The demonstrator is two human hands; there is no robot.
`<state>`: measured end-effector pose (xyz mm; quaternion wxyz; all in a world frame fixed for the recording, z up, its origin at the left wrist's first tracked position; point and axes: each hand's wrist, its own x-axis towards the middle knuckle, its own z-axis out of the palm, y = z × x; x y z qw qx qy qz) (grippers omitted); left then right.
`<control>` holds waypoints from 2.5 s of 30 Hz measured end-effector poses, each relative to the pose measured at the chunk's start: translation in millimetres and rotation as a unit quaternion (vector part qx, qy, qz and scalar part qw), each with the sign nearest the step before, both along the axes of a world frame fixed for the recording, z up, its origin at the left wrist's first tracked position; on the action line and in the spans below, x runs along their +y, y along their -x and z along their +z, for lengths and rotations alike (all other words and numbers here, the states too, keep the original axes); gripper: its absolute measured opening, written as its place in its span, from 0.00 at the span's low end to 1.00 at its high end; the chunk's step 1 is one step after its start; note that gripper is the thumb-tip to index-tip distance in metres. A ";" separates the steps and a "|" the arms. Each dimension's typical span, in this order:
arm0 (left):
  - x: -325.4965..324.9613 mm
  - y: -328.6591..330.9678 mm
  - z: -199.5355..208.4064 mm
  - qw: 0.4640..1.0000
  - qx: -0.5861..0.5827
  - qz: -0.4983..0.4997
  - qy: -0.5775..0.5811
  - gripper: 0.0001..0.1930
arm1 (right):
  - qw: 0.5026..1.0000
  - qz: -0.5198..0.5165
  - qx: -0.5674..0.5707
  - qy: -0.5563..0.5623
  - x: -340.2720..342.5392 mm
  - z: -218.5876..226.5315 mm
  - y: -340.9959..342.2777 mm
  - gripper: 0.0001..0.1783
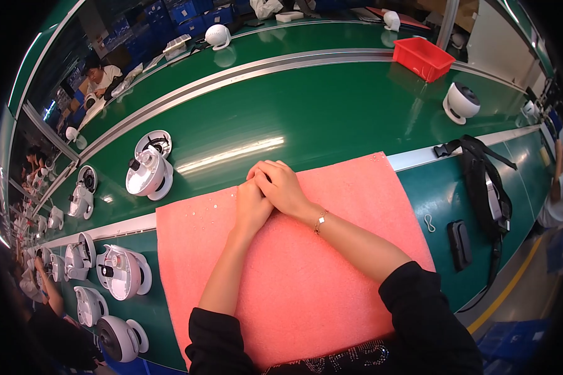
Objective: Assembling components of security cameras on a production line.
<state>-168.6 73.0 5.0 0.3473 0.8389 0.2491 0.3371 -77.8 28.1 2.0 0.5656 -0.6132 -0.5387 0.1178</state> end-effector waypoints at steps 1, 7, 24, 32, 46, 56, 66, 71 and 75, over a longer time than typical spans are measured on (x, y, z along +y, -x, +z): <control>-0.1 -1.7 -0.7 1.000 0.000 0.000 -0.001 0.06 | 1.000 0.000 0.001 0.001 0.2 -1.5 -1.7 0.12; 7.0 9.3 -0.4 1.000 0.018 0.004 0.020 0.06 | 1.000 0.010 -0.015 -0.006 6.2 -0.2 6.7 0.13; 153.3 127.2 -13.1 0.671 -0.579 0.206 0.416 0.29 | 1.000 0.011 -0.003 0.023 8.0 11.8 44.0 0.26; 102.3 139.3 67.4 0.767 -0.426 0.255 0.406 0.36 | 0.960 -0.039 -0.275 0.040 -7.9 50.3 17.9 0.39; 51.9 107.6 117.1 0.869 -0.251 -0.021 0.426 0.28 | 0.845 -0.061 -0.452 -0.279 -123.2 92.0 -15.9 0.18; 5.5 61.3 76.9 0.684 0.245 -0.620 0.296 0.18 | 0.907 0.344 0.192 0.150 -178.1 122.2 24.5 0.28; -67.1 130.4 112.7 0.980 0.096 -0.106 -0.135 0.13 | 0.820 0.490 0.231 0.186 -157.6 103.7 1.5 0.31; -137.9 194.8 99.8 0.976 0.120 -0.082 -0.164 0.19 | 0.817 0.476 0.232 0.228 -154.9 112.9 10.8 0.28; -171.4 211.2 69.4 0.977 0.154 -0.062 -0.137 0.20 | 0.792 0.405 0.334 0.310 -155.5 121.3 26.2 0.26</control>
